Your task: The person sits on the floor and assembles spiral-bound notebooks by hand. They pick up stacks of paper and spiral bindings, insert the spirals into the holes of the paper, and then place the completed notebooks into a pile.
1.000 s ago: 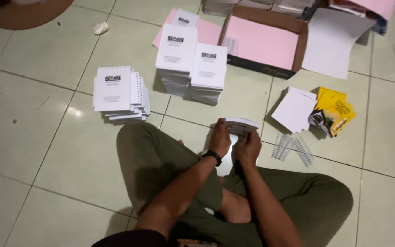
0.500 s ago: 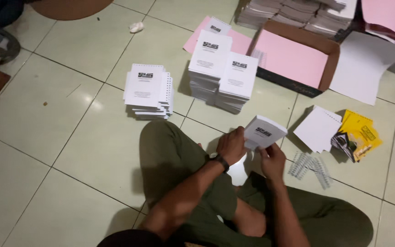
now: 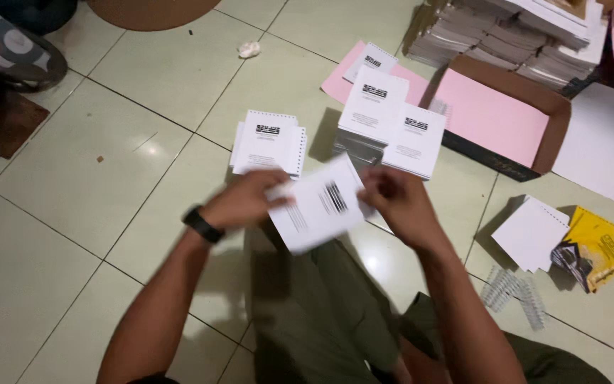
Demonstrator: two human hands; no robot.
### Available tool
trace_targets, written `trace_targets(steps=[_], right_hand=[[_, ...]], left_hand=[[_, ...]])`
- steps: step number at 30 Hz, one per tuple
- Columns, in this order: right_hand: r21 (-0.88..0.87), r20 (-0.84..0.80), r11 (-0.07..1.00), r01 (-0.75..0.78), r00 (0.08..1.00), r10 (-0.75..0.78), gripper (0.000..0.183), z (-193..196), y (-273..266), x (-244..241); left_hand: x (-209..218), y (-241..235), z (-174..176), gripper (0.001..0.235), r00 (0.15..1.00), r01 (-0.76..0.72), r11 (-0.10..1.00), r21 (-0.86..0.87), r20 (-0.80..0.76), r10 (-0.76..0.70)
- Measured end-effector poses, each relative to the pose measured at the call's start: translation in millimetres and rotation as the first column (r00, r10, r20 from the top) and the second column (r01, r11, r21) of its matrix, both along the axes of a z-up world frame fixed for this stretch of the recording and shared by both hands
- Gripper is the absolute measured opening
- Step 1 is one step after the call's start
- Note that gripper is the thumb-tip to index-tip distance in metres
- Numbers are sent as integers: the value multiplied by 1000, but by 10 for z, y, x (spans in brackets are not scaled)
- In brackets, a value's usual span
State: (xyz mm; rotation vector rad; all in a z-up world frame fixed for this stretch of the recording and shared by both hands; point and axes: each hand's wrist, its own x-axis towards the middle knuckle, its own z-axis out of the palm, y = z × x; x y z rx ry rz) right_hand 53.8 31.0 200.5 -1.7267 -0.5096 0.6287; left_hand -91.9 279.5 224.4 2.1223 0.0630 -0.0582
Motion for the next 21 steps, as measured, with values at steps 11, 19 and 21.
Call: trace_targets(steps=[11,19,21], right_hand=[[-57,-150,877,476,865,-479,26,-1064,1816,200],[-243,36,883,401,914,-405,27,-1240,1730,213],[-166,-28,911,379,921,-388,31,-1317,1730,199]], left_hand=[[696,1575,-1551,46,705,-696,642,-321,-139,695],[736,1521,-1647,41,700,-705,702,99,-61,712],[714,1470,-1613,38,692,-714,686,144,-9,722]])
